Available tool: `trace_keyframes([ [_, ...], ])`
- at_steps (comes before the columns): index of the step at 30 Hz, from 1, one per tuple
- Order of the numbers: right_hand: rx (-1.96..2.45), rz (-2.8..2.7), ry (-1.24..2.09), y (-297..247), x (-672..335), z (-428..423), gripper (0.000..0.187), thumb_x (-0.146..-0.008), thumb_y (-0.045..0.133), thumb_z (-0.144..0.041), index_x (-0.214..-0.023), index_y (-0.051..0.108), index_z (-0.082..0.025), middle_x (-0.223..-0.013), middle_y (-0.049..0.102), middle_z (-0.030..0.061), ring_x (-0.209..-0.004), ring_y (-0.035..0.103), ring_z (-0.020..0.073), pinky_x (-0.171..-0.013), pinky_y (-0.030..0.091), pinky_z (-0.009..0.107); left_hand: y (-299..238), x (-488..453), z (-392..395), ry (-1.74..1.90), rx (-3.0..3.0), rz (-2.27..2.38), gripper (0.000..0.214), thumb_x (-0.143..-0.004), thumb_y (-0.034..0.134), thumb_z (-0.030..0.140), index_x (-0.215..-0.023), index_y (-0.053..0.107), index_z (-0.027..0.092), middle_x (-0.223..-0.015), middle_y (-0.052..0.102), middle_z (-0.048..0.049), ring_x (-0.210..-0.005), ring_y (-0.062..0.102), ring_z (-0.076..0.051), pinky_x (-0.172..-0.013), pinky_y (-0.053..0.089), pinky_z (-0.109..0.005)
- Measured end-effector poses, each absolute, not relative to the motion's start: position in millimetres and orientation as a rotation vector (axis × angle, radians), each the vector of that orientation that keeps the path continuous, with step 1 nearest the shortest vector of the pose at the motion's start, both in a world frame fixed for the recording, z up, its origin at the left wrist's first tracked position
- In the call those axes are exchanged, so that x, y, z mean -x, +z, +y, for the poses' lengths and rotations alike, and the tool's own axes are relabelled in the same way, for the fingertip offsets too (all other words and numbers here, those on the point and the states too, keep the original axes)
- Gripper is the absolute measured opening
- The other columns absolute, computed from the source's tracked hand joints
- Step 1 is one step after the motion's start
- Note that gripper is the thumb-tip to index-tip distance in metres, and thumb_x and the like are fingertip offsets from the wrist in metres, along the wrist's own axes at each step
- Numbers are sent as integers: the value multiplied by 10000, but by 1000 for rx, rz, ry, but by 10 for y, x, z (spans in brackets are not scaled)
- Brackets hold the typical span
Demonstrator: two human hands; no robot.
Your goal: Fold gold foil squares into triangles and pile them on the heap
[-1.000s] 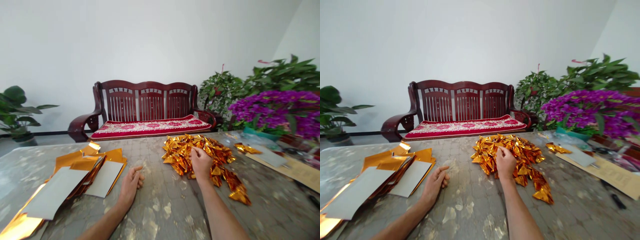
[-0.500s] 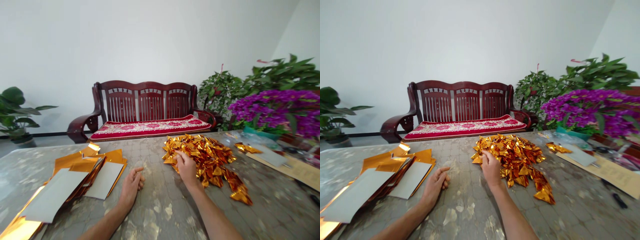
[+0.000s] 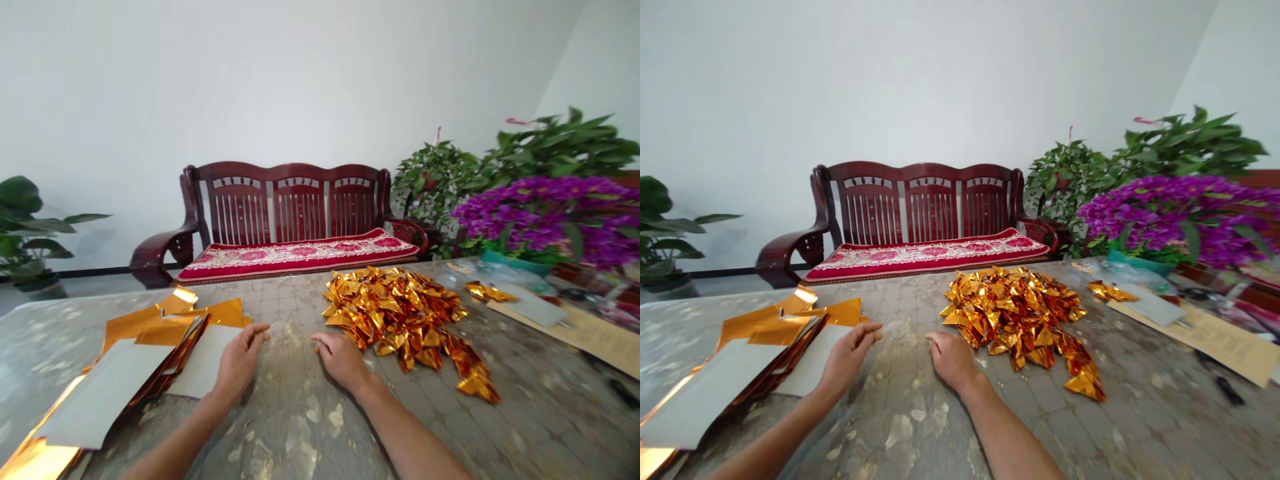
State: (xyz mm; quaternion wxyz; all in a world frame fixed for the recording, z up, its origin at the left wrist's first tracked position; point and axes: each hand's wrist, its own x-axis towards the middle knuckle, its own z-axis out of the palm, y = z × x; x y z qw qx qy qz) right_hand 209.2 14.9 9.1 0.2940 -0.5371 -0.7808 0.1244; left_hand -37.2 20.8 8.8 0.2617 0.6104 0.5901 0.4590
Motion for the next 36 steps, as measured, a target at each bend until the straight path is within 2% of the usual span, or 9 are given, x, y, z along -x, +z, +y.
trace_keyframes([
  [6, 1421, -2113, 258, 59, -2071, 139, 310, -909, 504, -188, -1117, 723, -261, -1078, 756, 28, -1011, 695, 188, -892, 484, 261, 180, 573, 310, 1030, -1976, 1997, 348, -879, 448, 305, -1122, 659, 172, -1147, 698, -98, -1130, 602, -272, -1010, 422, -406],
  [12, 1370, -1985, 100, 141, -2128, 145, 259, -923, 514, -207, -1053, 733, -260, -1036, 764, 21, -965, 706, 175, -854, 489, 245, 38, 313, 130, 793, -2232, 2114, 352, -901, 458, 250, -1214, 614, 208, -1213, 644, -99, -1158, 551, -292, -985, 417, -441],
  [15, 1392, -1787, 20, 331, -2290, 181, 263, -929, 497, -235, -1043, 733, -260, -1041, 764, 21, -952, 706, 172, -861, 491, 258, -36, 258, 85, 746, -2312, 2095, 348, -902, 467, 236, -1221, 601, 205, -1189, 641, -94, -1166, 538, -284, -983, 412, -440],
  [20, 1659, -1301, -52, 690, -2859, 289, 301, -893, 507, -356, -1051, 747, -267, -1022, 768, 40, -927, 699, 231, -804, 514, 323, -67, 265, 83, 733, -2412, 2037, 335, -900, 469, 215, -1206, 603, 195, -1151, 644, -89, -1157, 537, -272, -990, 405, -421],
  [25, 1941, -996, -148, 887, -3570, 412, 370, -871, 490, -322, -1152, 723, -261, -1059, 748, 75, -957, 667, 260, -820, 500, 355, -86, 269, 100, 760, -2439, 1949, 308, -907, 450, 211, -1165, 615, 185, -1088, 646, -84, -1104, 549, -273, -978, 418, -419],
  [28, 2136, -943, -186, 949, -3891, 500, 387, -865, 484, -305, -1177, 712, -291, -1078, 735, 84, -1010, 650, 284, -837, 496, 379, -108, 274, 119, 798, -2445, 1881, 291, -907, 445, 215, -1135, 622, 180, -1046, 649, -82, -1069, 561, -267, -976, 428, -418],
  [31, 2347, -1050, -84, 962, -4088, 607, 440, -869, 478, -319, -1273, 651, -319, -1163, 709, 88, -1068, 643, 297, -841, 503, 386, -134, 285, 143, 846, -2437, 1801, 274, -909, 431, 214, -1098, 628, 188, -1035, 655, -75, -1039, 575, -251, -962, 446, -406],
  [36, 2418, -1149, 10, 878, -4215, 755, 447, -770, 596, -291, -1206, 698, -298, -1135, 723, 109, -1043, 669, 320, -835, 520, 413, -173, 301, 173, 885, -2400, 1735, 255, -905, 437, 250, -1038, 647, 197, -1047, 672, -75, -1044, 591, -251, -969, 456, -425],
])
